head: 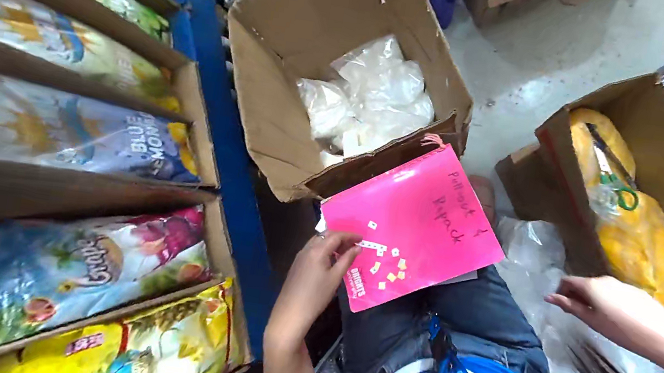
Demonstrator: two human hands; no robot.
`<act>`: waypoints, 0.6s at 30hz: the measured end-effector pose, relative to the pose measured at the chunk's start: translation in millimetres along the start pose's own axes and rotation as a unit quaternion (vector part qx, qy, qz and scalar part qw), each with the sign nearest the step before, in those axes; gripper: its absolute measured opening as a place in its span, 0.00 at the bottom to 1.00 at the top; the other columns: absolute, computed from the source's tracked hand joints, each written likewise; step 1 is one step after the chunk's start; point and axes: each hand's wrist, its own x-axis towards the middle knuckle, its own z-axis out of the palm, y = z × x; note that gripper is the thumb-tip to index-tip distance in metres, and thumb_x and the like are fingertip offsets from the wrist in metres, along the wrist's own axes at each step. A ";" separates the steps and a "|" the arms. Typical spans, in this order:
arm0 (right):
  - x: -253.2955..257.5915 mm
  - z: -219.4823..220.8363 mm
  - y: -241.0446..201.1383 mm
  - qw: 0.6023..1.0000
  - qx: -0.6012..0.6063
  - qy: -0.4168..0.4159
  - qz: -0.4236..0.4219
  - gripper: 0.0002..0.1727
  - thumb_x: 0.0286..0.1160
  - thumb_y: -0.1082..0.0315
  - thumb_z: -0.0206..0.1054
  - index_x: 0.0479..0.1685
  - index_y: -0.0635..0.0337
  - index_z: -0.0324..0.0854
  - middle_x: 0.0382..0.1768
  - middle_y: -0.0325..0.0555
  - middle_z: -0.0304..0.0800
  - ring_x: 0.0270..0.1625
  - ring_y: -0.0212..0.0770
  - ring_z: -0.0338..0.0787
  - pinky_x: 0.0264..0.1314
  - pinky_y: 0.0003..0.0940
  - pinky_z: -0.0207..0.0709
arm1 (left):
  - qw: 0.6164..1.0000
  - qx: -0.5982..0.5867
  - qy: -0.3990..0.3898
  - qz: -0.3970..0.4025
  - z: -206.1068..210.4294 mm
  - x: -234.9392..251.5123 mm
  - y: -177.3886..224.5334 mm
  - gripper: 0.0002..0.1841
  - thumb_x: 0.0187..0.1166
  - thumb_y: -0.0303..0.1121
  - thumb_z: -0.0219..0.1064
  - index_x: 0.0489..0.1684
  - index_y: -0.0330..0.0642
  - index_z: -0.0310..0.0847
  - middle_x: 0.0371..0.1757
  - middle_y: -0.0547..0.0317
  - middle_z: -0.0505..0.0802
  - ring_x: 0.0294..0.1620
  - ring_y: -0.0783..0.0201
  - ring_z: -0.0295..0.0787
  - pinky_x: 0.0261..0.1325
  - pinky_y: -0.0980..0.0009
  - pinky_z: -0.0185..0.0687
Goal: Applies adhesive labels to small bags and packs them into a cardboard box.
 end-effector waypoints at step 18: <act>96.1 48.2 -175.3 0.942 0.002 0.176 -0.285 0.12 0.76 0.72 0.69 0.51 0.72 0.84 0.51 0.66 0.86 0.54 0.64 0.90 0.52 0.55 0.83 | 0.993 -0.020 0.103 0.044 45.3 -9.6 -2.3 0.09 0.79 0.31 0.69 0.47 0.36 0.92 0.44 0.48 0.93 0.49 0.52 0.91 0.56 0.58 0.86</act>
